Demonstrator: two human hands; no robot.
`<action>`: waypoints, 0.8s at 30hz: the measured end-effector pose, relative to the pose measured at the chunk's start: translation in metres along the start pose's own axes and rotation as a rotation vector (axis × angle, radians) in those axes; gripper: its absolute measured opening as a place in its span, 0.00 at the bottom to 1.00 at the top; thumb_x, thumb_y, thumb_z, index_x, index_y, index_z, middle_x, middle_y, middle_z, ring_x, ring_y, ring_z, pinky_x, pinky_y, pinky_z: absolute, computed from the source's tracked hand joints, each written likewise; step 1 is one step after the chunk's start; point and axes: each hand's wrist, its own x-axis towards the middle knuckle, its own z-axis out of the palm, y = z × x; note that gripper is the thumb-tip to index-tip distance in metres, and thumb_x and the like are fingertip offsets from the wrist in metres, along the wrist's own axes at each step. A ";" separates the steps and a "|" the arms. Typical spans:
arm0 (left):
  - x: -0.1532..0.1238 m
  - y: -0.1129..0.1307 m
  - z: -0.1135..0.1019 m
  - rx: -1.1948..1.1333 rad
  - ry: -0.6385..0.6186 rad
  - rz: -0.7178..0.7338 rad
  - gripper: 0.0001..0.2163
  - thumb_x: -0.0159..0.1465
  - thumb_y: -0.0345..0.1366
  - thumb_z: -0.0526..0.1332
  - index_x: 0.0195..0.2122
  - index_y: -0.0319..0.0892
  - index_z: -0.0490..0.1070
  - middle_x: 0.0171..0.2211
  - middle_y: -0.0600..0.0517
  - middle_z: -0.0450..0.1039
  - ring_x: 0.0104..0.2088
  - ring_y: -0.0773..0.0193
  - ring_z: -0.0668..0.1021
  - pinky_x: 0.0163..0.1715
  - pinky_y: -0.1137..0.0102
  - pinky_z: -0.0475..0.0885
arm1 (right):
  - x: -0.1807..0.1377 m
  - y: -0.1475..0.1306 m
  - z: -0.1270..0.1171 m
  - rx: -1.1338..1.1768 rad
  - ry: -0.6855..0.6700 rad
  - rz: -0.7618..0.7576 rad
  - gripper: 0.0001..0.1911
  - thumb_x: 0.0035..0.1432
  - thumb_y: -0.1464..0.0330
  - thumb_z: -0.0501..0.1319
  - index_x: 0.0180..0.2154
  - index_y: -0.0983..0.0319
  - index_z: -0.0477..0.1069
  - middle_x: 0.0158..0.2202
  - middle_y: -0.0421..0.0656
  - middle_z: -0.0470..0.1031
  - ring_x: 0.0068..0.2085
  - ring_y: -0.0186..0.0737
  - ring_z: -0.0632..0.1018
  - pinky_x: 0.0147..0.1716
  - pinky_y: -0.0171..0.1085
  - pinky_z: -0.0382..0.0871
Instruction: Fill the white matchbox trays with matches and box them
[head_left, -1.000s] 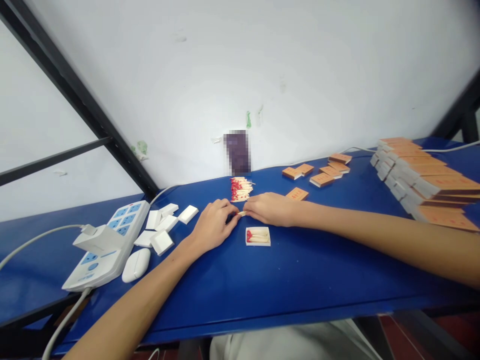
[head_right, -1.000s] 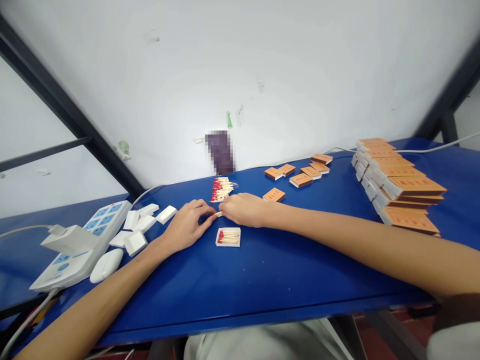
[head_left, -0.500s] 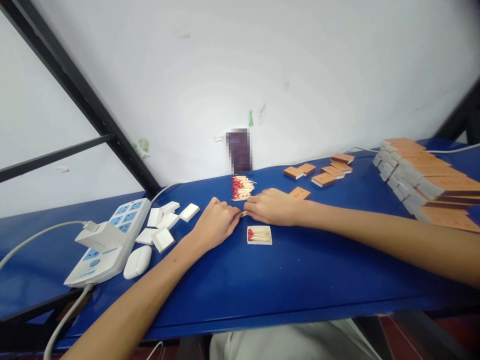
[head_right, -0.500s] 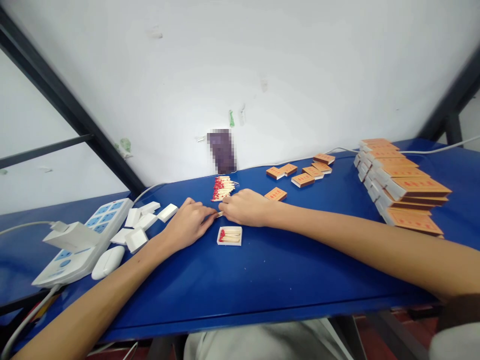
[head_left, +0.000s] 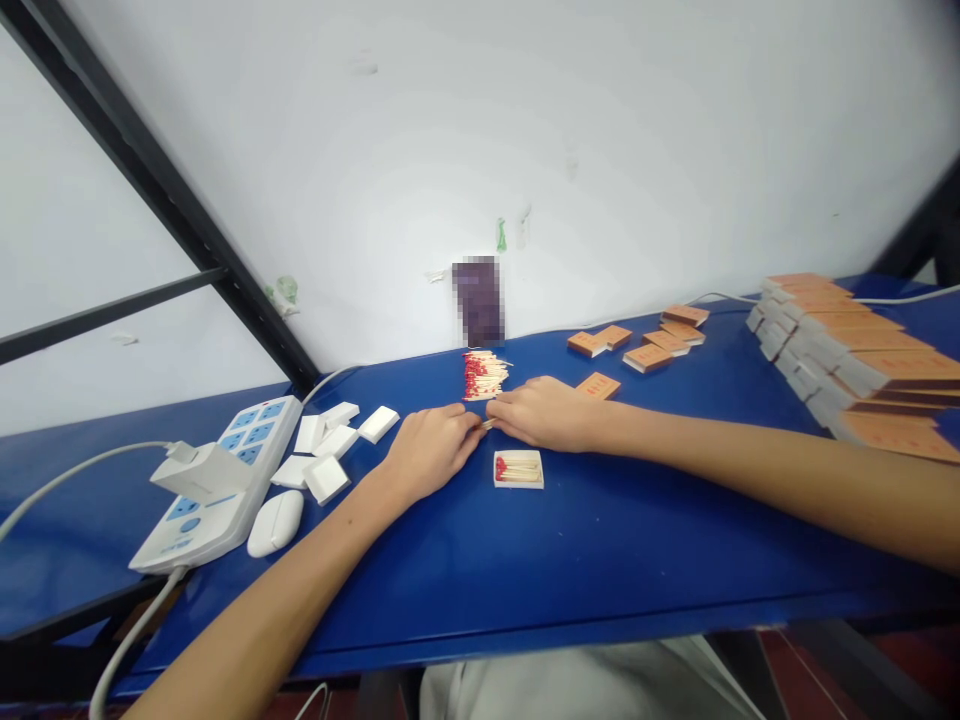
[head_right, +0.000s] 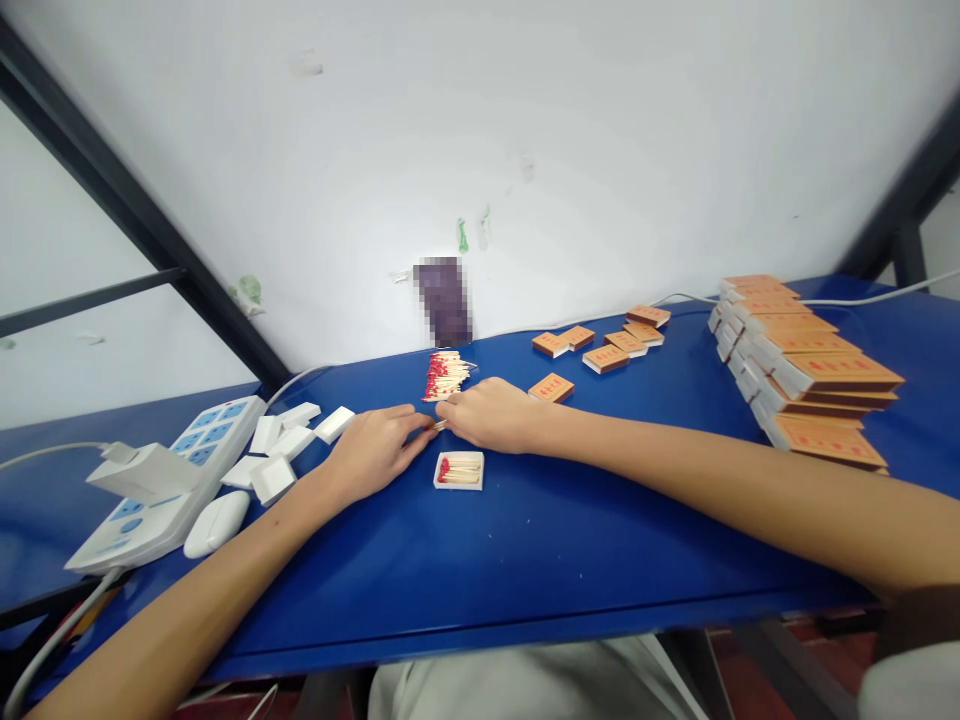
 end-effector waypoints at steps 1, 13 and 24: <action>0.000 0.000 0.000 0.000 0.006 -0.005 0.16 0.71 0.42 0.48 0.37 0.44 0.74 0.33 0.50 0.75 0.32 0.60 0.78 0.26 0.69 0.62 | 0.000 0.000 0.000 0.007 0.001 0.005 0.14 0.70 0.65 0.46 0.46 0.63 0.68 0.40 0.48 0.78 0.34 0.40 0.77 0.30 0.35 0.58; 0.001 0.002 0.003 -0.079 0.019 -0.025 0.14 0.71 0.40 0.48 0.40 0.42 0.71 0.36 0.50 0.74 0.36 0.60 0.76 0.33 0.68 0.66 | 0.002 -0.002 -0.001 -0.064 0.017 -0.057 0.14 0.69 0.67 0.47 0.43 0.65 0.69 0.38 0.49 0.78 0.34 0.42 0.77 0.34 0.38 0.58; 0.001 -0.001 0.000 -0.047 0.027 0.001 0.15 0.71 0.41 0.49 0.40 0.43 0.74 0.36 0.49 0.71 0.37 0.59 0.75 0.35 0.67 0.67 | 0.004 -0.006 -0.010 -0.055 -0.045 -0.062 0.16 0.69 0.69 0.47 0.39 0.66 0.72 0.33 0.48 0.78 0.33 0.41 0.75 0.41 0.41 0.58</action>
